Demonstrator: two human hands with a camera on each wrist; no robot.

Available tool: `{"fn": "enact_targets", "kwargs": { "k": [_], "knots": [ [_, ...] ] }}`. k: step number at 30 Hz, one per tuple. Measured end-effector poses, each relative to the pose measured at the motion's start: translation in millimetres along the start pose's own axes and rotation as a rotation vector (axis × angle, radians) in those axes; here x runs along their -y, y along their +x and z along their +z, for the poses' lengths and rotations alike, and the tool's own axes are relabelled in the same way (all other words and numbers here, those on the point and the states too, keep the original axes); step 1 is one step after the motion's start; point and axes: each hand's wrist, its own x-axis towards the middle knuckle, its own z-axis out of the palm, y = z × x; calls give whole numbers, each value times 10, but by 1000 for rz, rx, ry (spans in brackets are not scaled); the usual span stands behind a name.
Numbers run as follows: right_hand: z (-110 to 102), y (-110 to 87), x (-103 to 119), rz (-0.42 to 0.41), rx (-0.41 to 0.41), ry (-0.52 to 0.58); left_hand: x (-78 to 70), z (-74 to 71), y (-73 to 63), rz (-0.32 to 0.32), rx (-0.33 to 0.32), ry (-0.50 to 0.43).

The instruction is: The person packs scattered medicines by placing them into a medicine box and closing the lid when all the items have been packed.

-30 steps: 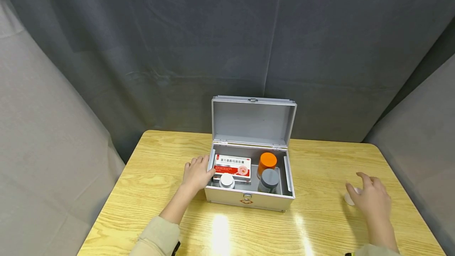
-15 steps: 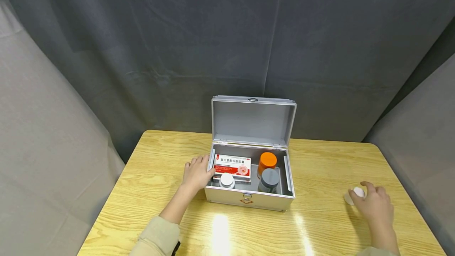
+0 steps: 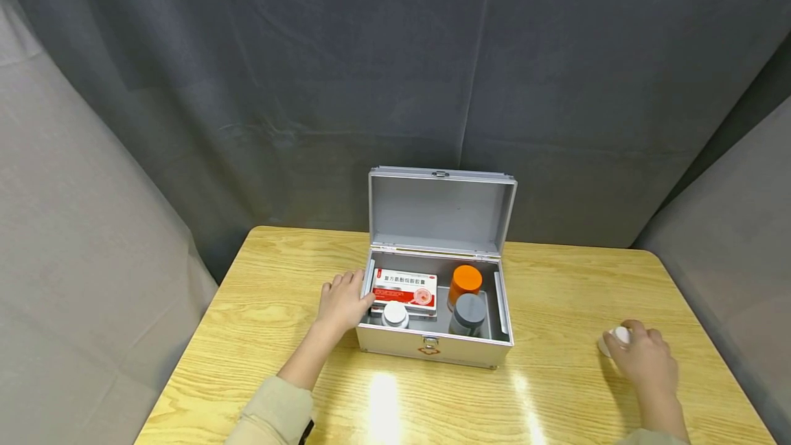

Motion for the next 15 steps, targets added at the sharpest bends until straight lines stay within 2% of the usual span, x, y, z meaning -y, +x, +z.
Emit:
{"fn": "enact_targets", "kwargs": {
  "k": [3, 11, 15],
  "knots": [
    [15, 1, 1, -2, -8, 13, 3, 2, 0, 0, -1, 1],
    [-14, 4, 23, 36, 58, 42, -5, -13, -11, -2, -1, -9],
    [-15, -6, 27, 35, 66, 49, -11, -17, -15, -3, 0, -15]
  ]
}}
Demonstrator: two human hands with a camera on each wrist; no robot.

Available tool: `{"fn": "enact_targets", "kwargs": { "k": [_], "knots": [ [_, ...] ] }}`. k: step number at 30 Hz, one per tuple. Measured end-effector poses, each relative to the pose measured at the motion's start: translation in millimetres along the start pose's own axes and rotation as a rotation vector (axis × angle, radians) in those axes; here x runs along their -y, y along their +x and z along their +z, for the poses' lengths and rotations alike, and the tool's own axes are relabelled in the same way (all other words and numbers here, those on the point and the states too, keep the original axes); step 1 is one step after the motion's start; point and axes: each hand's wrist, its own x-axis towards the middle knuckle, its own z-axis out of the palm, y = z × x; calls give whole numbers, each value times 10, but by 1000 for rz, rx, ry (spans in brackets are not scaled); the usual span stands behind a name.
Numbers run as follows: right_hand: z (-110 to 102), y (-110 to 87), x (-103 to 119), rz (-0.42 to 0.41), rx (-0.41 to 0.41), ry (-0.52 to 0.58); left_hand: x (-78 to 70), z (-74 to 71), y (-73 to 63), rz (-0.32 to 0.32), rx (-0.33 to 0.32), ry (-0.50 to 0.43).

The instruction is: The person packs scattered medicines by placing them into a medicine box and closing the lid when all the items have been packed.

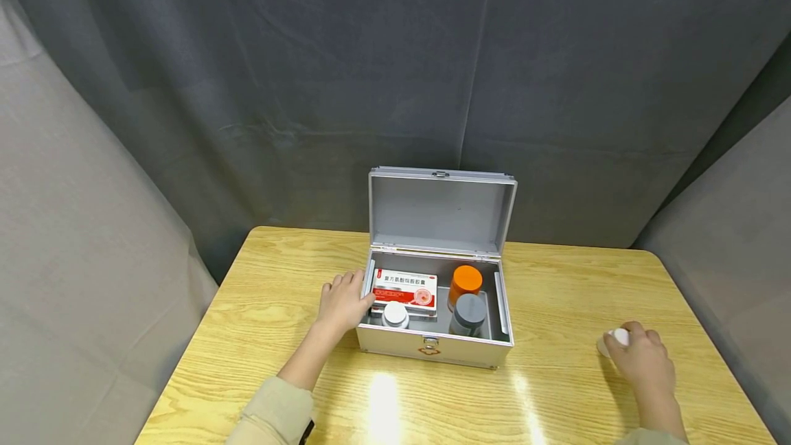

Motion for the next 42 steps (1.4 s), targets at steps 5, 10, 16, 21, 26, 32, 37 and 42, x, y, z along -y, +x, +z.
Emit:
{"fn": "enact_targets", "kwargs": {
  "k": [5, 10, 16, 21, 26, 32, 37, 42],
  "knots": [
    [15, -13, -2, -11, -13, 8, 0, 4, 0, 5, -4, 6],
    [23, -9, -4, -6, -10, 17, 5, 3, 3, 2, -7, 1],
    [18, -2, -5, 0, -4, 19, 5, 14, 10, 3, -11, 10],
    [13, -6, 2, -15, -26, 14, 8, 20, 13, 11, -17, 16],
    [-9, -5, 42, -20, -56, 22, 11, 17, 14, 8, -13, 17],
    [-56, -4, 164, -96, -159, 23, 19, 17, 18, 6, -16, 20],
    [-111, -9, 302, -165, -223, 28, 18, 25, 18, 10, -17, 21],
    [-177, -29, 456, -211, -260, 44, 12, 20, 17, 12, -20, 23]
  ]
}}
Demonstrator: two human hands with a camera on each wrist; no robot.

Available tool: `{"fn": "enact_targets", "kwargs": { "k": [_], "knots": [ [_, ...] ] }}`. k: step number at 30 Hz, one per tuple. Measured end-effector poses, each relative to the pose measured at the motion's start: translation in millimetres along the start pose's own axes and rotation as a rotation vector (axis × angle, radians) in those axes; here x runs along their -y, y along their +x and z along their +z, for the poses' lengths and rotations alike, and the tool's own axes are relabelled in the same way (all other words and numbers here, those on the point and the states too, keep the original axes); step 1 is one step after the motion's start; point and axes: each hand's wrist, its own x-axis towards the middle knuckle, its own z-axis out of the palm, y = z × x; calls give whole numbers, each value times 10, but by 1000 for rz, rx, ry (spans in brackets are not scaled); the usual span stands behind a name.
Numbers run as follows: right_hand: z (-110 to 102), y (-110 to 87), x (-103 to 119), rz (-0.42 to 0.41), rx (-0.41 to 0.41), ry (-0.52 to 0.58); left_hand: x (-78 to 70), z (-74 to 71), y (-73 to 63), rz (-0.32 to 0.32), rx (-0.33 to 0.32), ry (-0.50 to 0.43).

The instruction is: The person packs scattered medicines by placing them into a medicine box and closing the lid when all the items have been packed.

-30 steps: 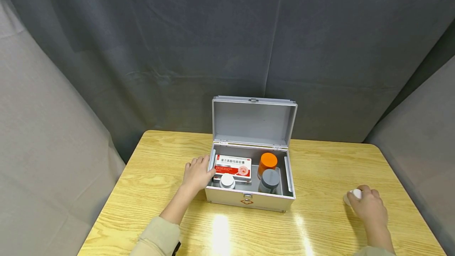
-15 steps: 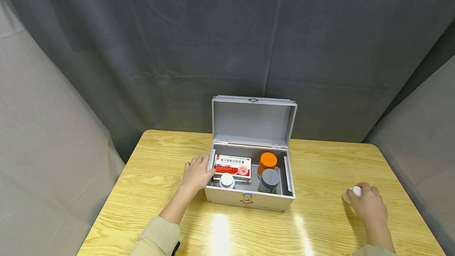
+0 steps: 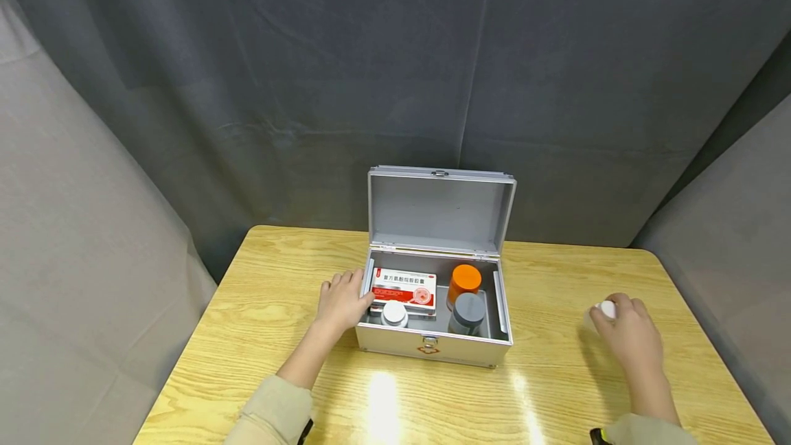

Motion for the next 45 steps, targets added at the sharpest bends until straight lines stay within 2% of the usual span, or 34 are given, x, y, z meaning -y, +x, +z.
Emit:
{"fn": "enact_targets", "kwargs": {
  "k": [17, 23, 33, 45],
  "knots": [
    [-142, 145, 561, -139, -74, 40, -1, 1, 0, -2, 18, 5],
    [-163, 171, 774, -179, -70, 49, -4, 9, -1, -5, 20, 0],
    [-111, 211, 1068, -261, -140, 85, -6, 5, -3, -2, 14, -2],
    [-26, 258, 1400, -327, -125, 137, 5, 2, 3, 2, 2, -9]
  ]
}}
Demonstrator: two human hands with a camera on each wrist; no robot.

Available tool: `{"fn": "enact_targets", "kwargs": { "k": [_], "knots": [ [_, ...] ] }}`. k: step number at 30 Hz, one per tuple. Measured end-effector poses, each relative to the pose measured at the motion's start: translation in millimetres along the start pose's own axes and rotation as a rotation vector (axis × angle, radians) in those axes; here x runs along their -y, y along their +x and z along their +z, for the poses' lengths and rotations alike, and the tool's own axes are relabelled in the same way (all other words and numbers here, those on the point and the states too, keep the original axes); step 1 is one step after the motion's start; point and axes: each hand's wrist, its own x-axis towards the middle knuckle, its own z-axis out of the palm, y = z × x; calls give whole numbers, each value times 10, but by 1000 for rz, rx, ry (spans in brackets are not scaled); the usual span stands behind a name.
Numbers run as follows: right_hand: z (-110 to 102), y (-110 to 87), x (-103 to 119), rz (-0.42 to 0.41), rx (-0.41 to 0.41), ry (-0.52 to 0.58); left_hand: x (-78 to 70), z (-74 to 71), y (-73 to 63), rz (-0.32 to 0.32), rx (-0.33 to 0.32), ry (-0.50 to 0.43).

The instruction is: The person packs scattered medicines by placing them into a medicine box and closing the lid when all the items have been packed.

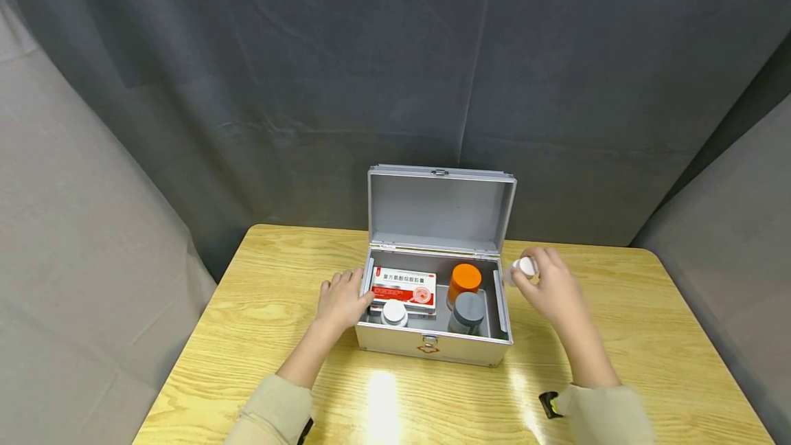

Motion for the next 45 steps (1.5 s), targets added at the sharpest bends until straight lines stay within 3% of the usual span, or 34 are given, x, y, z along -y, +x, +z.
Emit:
{"fn": "enact_targets", "kwargs": {
  "k": [14, 21, 45],
  "knots": [
    [211, 78, 356, -69, 110, 35, 3, -10, 1, 0, 7, -11],
    [300, 113, 489, -121, 103, 61, 8, -14, 3, 1, 5, -8],
    [635, 89, 743, -297, 194, 1, 11, -23, -7, -10, 21, -9]
  ]
}}
